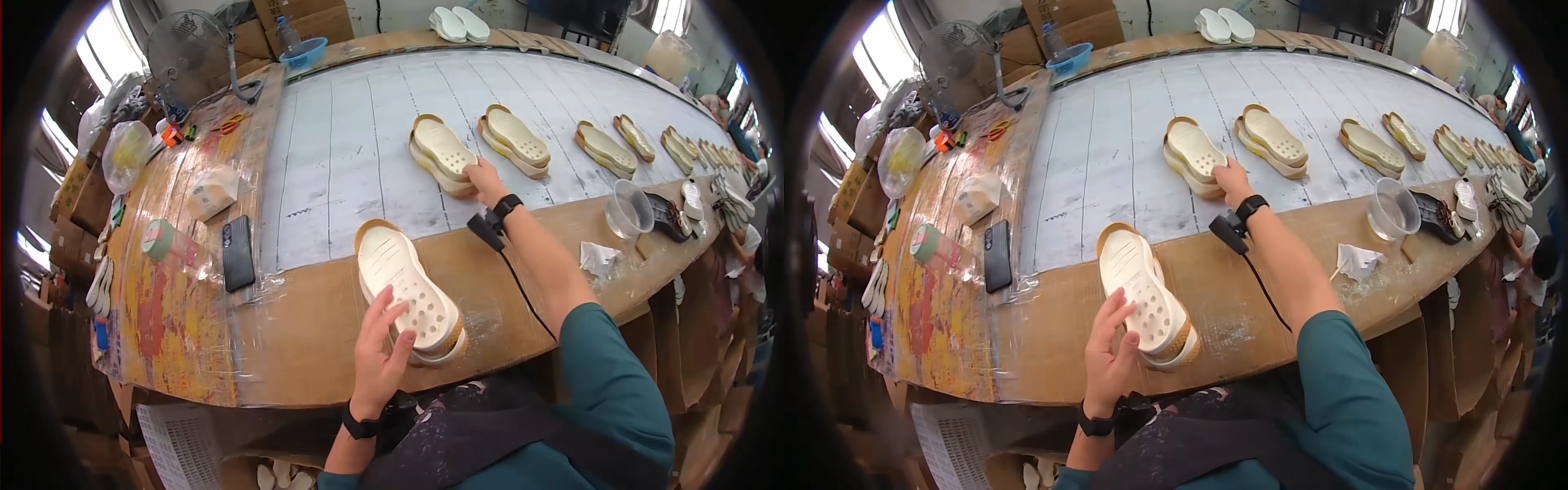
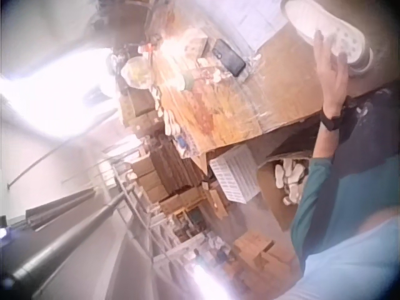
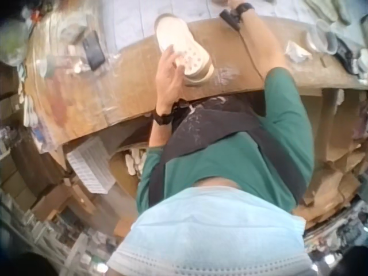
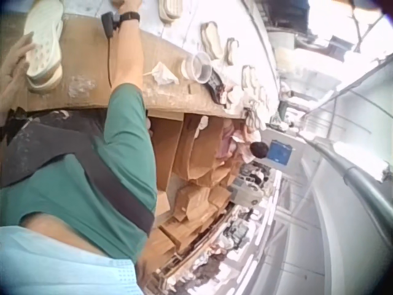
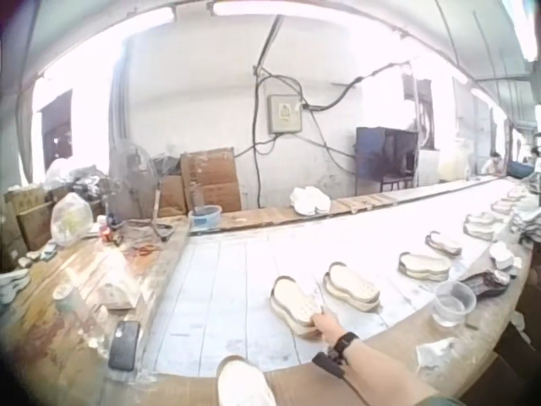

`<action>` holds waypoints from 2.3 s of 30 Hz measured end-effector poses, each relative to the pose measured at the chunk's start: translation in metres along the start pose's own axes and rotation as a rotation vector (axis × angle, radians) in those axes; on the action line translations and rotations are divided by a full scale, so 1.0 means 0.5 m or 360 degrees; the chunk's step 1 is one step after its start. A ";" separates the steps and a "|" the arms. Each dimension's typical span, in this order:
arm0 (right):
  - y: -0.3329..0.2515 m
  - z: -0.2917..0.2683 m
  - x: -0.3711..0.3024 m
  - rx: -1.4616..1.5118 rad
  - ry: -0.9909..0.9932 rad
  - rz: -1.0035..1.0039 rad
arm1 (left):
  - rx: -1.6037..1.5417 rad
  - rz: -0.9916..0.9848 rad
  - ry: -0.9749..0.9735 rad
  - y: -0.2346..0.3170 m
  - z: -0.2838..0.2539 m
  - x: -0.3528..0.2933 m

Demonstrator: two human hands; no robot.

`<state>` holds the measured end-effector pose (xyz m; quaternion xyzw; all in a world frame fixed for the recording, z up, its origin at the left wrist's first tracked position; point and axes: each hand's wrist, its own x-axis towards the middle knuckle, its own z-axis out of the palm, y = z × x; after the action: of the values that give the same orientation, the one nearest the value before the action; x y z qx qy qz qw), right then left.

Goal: The person assembles slipper soles by applying adhesive to the edges and pressing the upper and lower parts together. They handle multiple slipper units one at a time, aligning the components and pressing them firmly to bond. The finished units are placed into a cardboard box on the floor.

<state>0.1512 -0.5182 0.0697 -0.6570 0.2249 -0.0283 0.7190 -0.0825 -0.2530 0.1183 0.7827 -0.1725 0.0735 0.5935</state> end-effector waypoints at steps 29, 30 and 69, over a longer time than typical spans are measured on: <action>-0.091 -0.089 -0.527 0.0847 -0.1536 0.0504 | -0.1029 0.0282 -0.0495 0.086 0.018 0.017; -0.092 -0.092 -0.529 0.0836 -0.1550 0.0487 | -0.1025 0.0301 -0.0502 0.087 0.017 0.015; -0.107 0.004 -0.607 -0.0320 -0.1075 -0.1639 | -0.2949 -0.0339 0.0191 0.157 -0.021 -0.008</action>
<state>-0.1069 -0.4216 0.2079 -0.7183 -0.3588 -0.1407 0.5792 -0.1135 -0.2608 0.1908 0.0038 -0.0586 -0.1078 0.9924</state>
